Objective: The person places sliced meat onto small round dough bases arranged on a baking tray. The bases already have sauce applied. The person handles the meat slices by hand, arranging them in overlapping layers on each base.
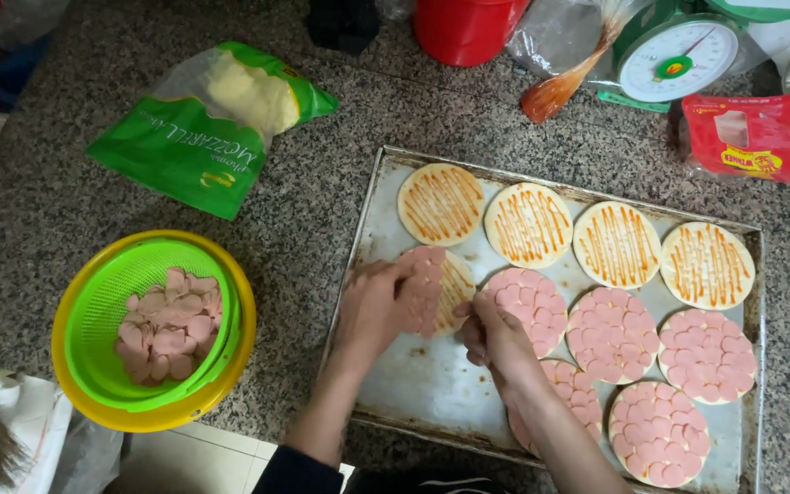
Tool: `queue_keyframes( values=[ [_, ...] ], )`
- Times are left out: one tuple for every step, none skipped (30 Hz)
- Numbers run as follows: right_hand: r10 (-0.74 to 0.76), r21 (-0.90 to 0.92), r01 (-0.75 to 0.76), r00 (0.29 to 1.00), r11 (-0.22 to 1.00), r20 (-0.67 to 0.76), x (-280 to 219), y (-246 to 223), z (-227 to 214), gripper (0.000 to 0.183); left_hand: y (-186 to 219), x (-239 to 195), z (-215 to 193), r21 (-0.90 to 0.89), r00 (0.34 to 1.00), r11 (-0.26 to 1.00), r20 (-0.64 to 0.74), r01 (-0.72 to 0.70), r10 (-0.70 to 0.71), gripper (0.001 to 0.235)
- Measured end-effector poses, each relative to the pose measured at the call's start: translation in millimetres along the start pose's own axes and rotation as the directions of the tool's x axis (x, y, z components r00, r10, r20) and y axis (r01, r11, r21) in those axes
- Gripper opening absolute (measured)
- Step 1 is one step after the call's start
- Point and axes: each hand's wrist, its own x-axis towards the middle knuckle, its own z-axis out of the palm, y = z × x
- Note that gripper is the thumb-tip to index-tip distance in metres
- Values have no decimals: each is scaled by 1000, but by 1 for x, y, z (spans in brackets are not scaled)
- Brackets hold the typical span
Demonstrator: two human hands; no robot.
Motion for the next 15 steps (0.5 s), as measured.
queue_keyframes(
  values=[
    [1,0,-1,1000,1000,-1,-2,-3,2,44,0,0,2,0,1000,1000,1,0,0,35],
    [-2,20,2,1000,1000,2,-4,-6,3,44,1,1,5,45,999,999,-54,-3,6,30],
    [-5,39,5,1000,999,5,-7,-10,4,44,2,2,8,91,994,996,-108,-4,14,26],
    [-5,39,4,1000,999,2,-6,-10,3,44,-4,5,17,89,994,996,-106,-5,15,26],
    [3,62,-3,1000,998,6,-6,-10,2,45,-11,8,25,122,990,993,-137,-3,20,24],
    [11,87,-12,1000,996,15,-5,-10,3,47,-19,10,31,158,985,987,-171,2,26,25],
    [12,89,-13,1000,996,16,-1,-7,2,47,-28,11,38,161,985,987,-170,2,25,25],
    [18,104,-20,1000,994,17,3,-4,0,48,-35,13,45,215,967,976,-240,-39,91,23],
    [25,119,-27,1000,993,18,7,0,-3,51,-43,15,53,272,939,959,-304,-75,159,24],
    [26,119,-28,1000,993,17,7,0,-2,51,-43,14,54,272,940,959,-303,-75,159,24],
    [9,166,-16,999,986,43,7,-1,-1,58,-42,12,54,305,915,946,-341,-108,214,23],
    [-11,214,-4,998,977,68,8,-2,1,66,-41,12,54,339,886,930,-377,-140,271,23],
    [-12,215,-3,998,977,67,4,-7,6,66,-23,3,38,339,886,930,-376,-142,272,23],
    [-19,251,-1,997,968,78,-1,-13,9,71,-4,-6,24,250,895,942,-332,-222,299,21],
    [-27,286,1,996,958,88,-6,-18,11,77,15,-15,9,154,899,943,-289,-295,329,24]
  ],
)
